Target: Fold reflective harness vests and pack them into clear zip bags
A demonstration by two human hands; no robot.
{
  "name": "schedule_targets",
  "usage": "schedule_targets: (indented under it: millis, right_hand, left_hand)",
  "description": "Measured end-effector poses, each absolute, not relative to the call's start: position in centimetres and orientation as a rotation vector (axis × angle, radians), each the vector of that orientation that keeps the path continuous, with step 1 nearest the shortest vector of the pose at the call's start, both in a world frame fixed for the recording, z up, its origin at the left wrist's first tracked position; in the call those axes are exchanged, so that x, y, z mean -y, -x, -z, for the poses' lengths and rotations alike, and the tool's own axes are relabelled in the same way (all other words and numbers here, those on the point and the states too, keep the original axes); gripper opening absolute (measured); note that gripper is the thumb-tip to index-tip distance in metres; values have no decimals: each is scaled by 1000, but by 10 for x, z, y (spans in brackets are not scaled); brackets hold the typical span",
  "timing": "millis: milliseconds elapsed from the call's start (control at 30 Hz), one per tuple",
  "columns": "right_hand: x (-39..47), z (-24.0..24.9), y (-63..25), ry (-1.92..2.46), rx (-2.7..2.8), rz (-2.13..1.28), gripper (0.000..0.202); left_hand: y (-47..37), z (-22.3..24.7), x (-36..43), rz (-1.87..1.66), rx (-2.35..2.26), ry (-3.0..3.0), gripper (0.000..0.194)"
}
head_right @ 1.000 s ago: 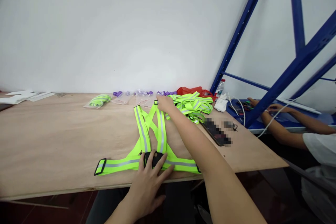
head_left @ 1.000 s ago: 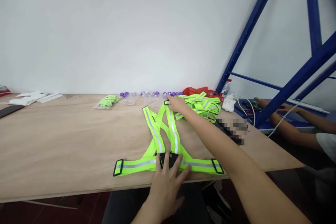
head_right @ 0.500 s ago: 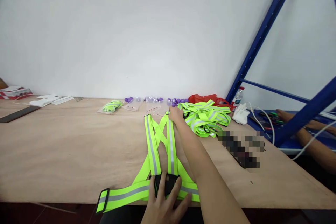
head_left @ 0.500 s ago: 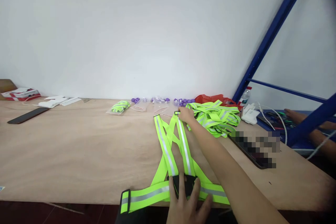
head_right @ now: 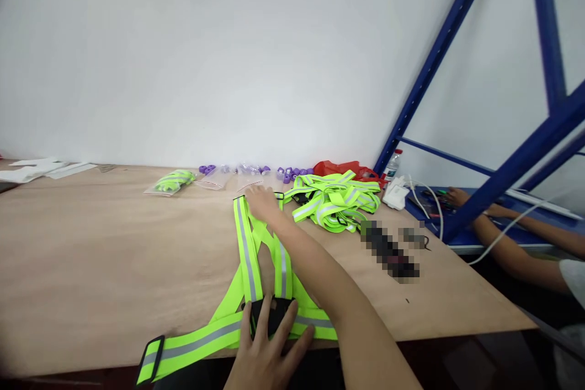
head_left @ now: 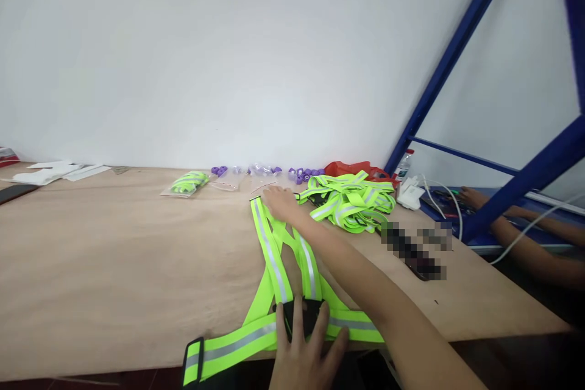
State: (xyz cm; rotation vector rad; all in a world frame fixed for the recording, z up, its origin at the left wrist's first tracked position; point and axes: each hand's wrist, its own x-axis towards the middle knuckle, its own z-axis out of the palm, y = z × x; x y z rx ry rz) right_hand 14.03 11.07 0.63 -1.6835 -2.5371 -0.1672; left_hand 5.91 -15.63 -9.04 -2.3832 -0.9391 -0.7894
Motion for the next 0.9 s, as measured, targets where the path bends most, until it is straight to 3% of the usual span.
schedule_targets:
  millis: [167, 300, 767, 900]
  right_hand:
    - [-111, 12, -99, 1524, 2629, -4, 55]
    - [-113, 28, -89, 1552, 2591, -117, 53]
    - [-126, 42, -85, 1601, 2494, -127, 57]
    - [-117, 30, -94, 1540, 2510, -132, 57]
  left_hand:
    - [-66, 102, 158, 839, 1001, 2372, 43]
    - [-74, 112, 161, 910, 1097, 2337, 46]
    - [-79, 119, 163, 1022, 1133, 2359, 45]
    - [-73, 116, 163, 874, 1184, 2475, 57]
